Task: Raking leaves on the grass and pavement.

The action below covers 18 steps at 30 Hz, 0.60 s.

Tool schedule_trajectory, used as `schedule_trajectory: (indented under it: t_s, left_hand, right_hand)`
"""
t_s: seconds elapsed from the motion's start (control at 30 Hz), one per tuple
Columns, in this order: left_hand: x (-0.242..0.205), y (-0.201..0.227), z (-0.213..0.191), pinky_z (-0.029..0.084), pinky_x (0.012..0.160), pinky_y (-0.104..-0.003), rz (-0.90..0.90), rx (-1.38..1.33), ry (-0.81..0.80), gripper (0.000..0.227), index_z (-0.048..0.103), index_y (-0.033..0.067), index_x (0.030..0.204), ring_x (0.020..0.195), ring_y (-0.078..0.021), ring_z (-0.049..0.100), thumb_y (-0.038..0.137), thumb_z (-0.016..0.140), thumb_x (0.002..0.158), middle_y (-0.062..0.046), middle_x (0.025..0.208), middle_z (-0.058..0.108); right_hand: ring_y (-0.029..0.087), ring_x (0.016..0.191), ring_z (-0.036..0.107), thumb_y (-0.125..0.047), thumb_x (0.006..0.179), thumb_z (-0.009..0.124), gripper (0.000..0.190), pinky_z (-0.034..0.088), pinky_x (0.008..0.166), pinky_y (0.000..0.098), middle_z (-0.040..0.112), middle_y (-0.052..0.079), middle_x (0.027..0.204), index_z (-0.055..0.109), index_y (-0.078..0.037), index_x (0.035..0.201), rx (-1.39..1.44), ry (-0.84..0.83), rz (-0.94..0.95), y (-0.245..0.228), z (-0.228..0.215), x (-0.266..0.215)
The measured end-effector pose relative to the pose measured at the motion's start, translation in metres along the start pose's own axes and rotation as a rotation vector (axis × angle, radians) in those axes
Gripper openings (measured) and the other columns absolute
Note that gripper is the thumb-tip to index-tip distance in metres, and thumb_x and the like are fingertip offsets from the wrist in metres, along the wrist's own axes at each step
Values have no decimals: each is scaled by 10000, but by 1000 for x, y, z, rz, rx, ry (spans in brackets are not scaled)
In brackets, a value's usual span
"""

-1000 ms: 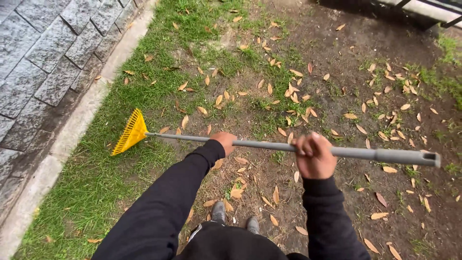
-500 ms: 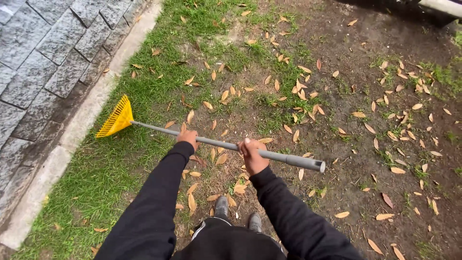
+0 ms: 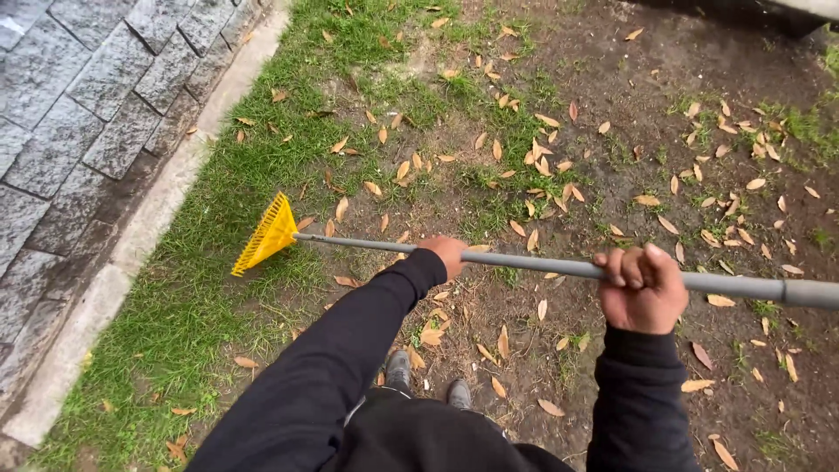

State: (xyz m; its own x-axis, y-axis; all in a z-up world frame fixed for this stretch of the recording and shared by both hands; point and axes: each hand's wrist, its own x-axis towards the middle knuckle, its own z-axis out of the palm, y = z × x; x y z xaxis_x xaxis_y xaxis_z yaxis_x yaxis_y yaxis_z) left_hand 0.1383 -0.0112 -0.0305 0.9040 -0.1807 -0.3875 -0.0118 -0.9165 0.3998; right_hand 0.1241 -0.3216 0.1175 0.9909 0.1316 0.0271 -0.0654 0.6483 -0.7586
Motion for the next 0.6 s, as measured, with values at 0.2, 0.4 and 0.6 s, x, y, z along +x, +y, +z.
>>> schedule_trajectory:
  t_s: [0.2,0.4,0.6]
  left_hand:
    - [5,-25,6,558,836,-519,49,83,12,236,730,172,1049,919,-362,710,353,670,910,-132,949,740]
    - [-5,-129,48,559,818,-490,-81,31,280,211,734,147,875,884,-354,687,337,781,796,-124,911,699]
    - [6,-88,60,527,801,-494,30,-131,542,277,710,122,776,805,-346,681,378,754,873,-116,787,711]
  right_hand:
    - [156,611,369,-256,1055,553,441,460,861,438,318,-31,598,382,-166,659,117,-22,-72,17,-4,-3]
    - [166,664,515,-175,1060,531,402,536,942,482,493,-3,680,443,-138,669,-5,-185,42,185,18,-3]
    - [222,663,603,-124,984,523,375,569,830,455,564,68,636,513,-89,610,-201,-43,127,105,61,8]
